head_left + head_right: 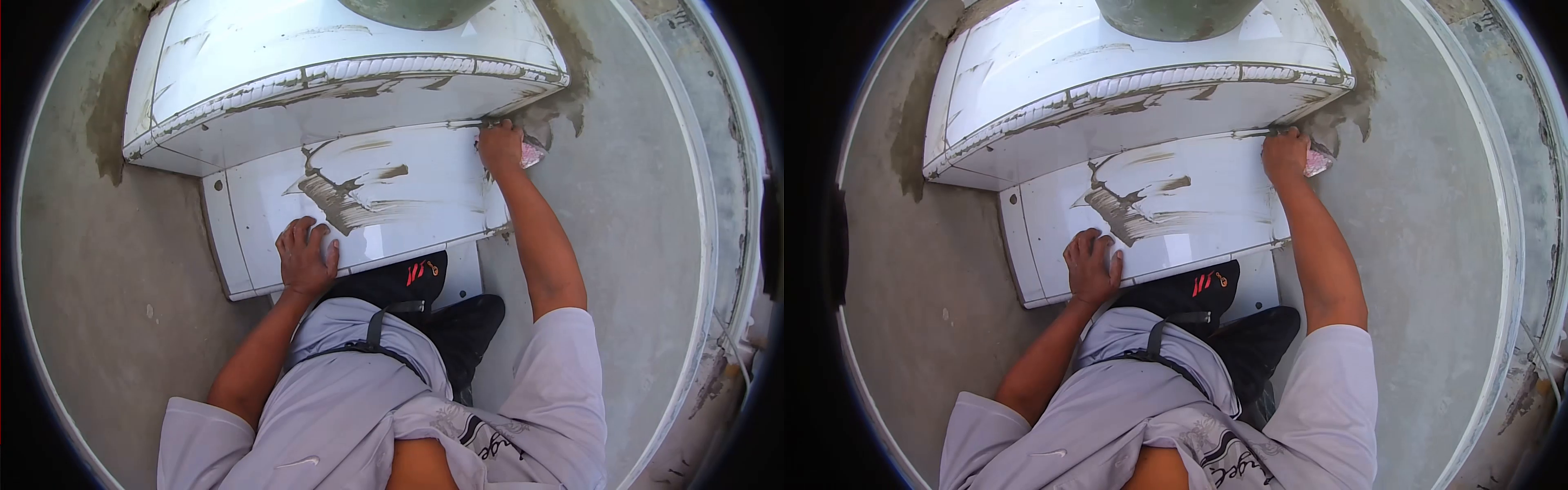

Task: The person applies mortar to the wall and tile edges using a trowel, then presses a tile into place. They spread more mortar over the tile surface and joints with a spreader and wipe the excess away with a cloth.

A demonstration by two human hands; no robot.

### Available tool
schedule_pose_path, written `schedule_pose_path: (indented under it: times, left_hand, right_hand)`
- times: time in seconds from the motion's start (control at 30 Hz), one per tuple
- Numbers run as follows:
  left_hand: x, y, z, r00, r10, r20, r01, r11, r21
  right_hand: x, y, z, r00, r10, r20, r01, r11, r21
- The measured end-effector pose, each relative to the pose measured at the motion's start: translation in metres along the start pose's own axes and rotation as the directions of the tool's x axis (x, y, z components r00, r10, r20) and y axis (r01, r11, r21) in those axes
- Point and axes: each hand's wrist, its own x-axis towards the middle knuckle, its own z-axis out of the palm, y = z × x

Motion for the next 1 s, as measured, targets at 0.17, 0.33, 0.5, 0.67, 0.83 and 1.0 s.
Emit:
schedule_pose_path:
  times: [0.17,0.33,0.5,0.67,0.83,1.0]
  left_hand:
    - [-0.001,-0.001,0.002,1.000,-0.014,-0.009,0.014,1.000,-0.016]
    - [-0.002,0.000,0.000,1.000,0.012,-0.011,-0.012,1.000,-0.016]
    - [-0.002,0.000,0.001,0.999,0.046,-0.003,-0.046,0.998,0.032]
    - [0.000,0.003,0.002,0.999,0.028,0.021,-0.030,0.996,0.086]
    - [0.001,0.004,0.005,0.999,0.007,0.032,-0.009,0.998,0.064]
    - [0.002,0.000,-0.002,0.995,-0.065,0.071,0.058,0.994,0.096]
  right_hand:
    - [-0.071,0.006,0.017,0.994,0.038,0.098,-0.045,0.997,0.070]
    - [-0.148,0.020,0.029,0.980,0.068,0.185,-0.087,0.992,0.096]
    - [-0.122,0.032,0.005,0.982,0.185,0.030,-0.181,0.902,0.392]
    - [-0.069,0.030,0.014,0.946,0.323,0.041,-0.229,0.571,0.788]
    - [-0.023,0.013,0.024,0.918,0.397,-0.015,-0.248,0.601,0.760]
    - [0.007,-0.003,0.035,0.889,0.452,-0.073,-0.281,0.666,0.691]
